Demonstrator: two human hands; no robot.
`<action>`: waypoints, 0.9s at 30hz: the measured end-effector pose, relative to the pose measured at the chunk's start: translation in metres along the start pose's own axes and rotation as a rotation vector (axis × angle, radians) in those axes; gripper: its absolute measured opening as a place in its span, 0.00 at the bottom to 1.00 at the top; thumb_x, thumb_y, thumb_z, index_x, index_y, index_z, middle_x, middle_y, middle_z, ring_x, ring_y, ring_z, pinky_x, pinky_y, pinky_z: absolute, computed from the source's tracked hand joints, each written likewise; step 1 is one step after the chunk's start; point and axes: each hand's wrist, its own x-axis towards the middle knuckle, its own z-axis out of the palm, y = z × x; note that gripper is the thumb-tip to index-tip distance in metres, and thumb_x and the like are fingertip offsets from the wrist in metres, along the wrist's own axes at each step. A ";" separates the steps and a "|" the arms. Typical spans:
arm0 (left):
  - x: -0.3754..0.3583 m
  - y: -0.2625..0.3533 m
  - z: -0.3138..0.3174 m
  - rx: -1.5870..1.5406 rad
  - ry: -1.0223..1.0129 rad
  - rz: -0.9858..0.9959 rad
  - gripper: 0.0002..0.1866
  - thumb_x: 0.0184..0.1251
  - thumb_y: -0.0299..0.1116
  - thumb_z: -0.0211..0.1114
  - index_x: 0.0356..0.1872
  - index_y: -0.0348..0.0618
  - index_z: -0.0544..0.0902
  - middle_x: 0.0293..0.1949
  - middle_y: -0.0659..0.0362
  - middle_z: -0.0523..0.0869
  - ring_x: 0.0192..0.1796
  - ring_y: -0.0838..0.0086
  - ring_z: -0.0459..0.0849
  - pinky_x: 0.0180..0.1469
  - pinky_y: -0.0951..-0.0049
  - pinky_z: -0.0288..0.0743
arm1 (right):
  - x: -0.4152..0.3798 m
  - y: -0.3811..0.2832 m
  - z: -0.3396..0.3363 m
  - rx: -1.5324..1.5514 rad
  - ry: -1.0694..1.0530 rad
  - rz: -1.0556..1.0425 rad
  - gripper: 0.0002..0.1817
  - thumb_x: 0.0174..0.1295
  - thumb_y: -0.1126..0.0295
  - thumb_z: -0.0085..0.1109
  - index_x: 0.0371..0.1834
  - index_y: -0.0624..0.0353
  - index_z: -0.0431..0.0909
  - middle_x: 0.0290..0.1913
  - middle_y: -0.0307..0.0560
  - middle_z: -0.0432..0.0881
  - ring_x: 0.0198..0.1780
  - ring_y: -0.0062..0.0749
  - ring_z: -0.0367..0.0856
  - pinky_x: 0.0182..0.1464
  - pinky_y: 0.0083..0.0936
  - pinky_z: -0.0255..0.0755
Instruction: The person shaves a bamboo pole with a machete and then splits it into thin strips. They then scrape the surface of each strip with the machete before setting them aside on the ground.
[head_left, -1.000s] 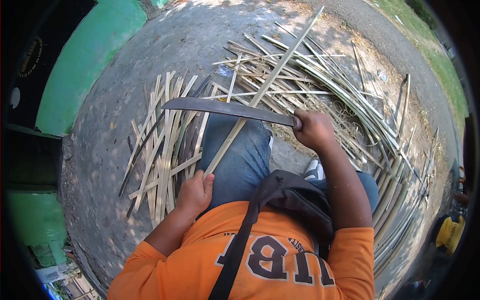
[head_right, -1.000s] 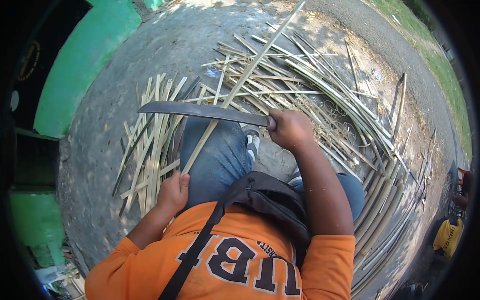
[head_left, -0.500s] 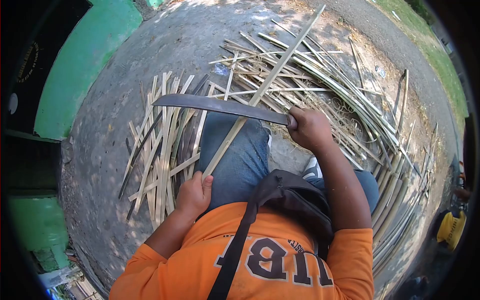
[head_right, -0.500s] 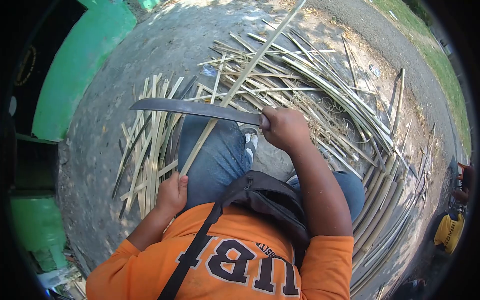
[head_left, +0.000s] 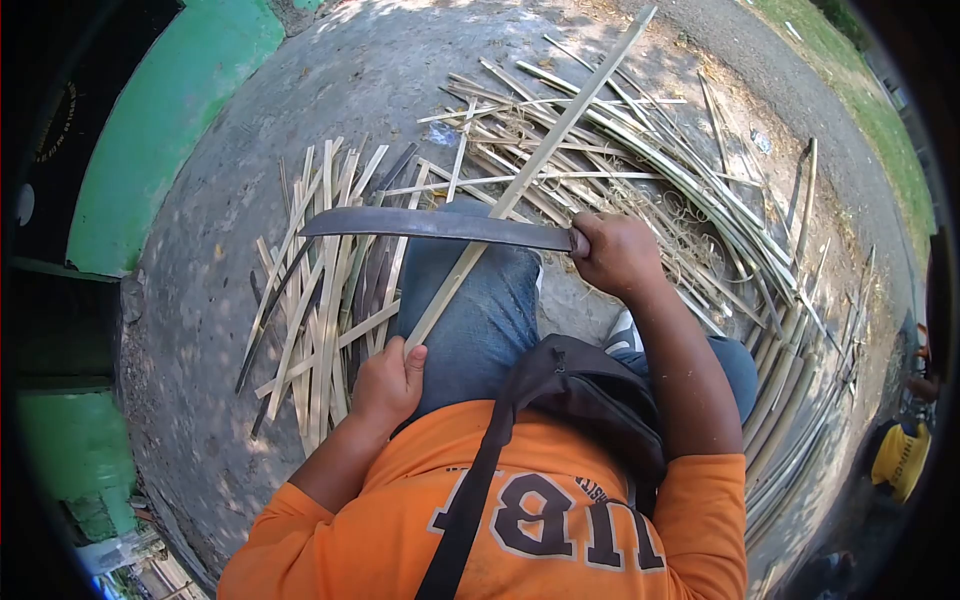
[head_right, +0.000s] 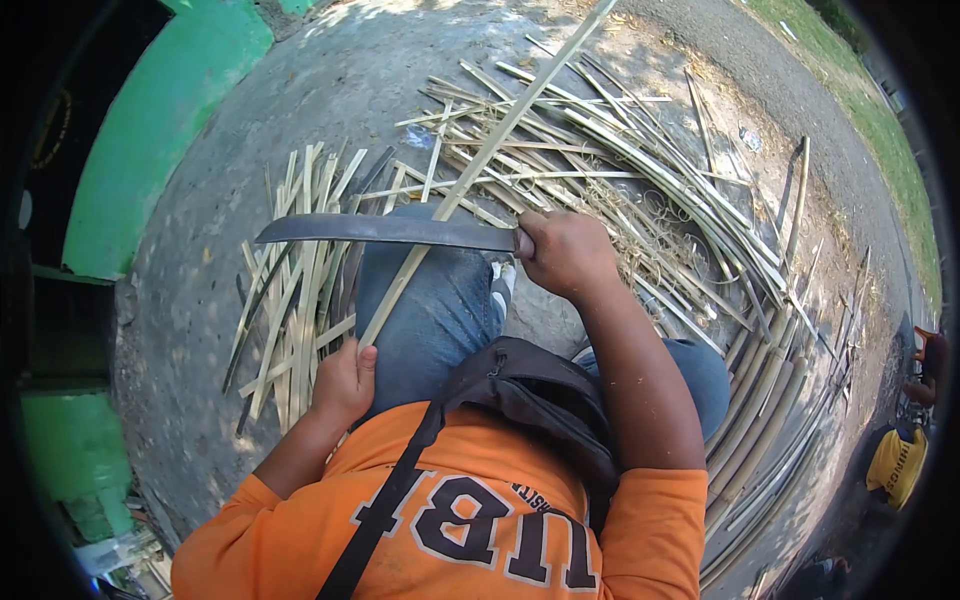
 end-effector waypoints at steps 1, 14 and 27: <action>0.002 0.000 0.001 -0.002 0.007 0.004 0.27 0.85 0.53 0.51 0.32 0.39 0.74 0.22 0.39 0.80 0.30 0.33 0.82 0.31 0.40 0.73 | 0.003 -0.001 -0.003 -0.026 -0.019 -0.001 0.07 0.64 0.63 0.61 0.33 0.54 0.82 0.28 0.56 0.84 0.33 0.59 0.85 0.38 0.53 0.78; 0.006 -0.001 0.001 -0.011 0.003 0.004 0.27 0.85 0.54 0.50 0.32 0.38 0.74 0.22 0.39 0.80 0.30 0.33 0.82 0.32 0.40 0.73 | 0.007 -0.001 -0.002 0.014 -0.031 -0.063 0.05 0.61 0.66 0.60 0.33 0.54 0.81 0.26 0.57 0.83 0.33 0.60 0.85 0.38 0.54 0.78; 0.003 -0.004 0.004 -0.005 0.004 0.014 0.27 0.85 0.54 0.50 0.32 0.39 0.74 0.22 0.39 0.80 0.29 0.33 0.82 0.32 0.39 0.74 | 0.006 0.002 0.002 -0.002 -0.051 0.016 0.08 0.64 0.63 0.58 0.33 0.53 0.81 0.29 0.57 0.85 0.35 0.60 0.86 0.40 0.54 0.79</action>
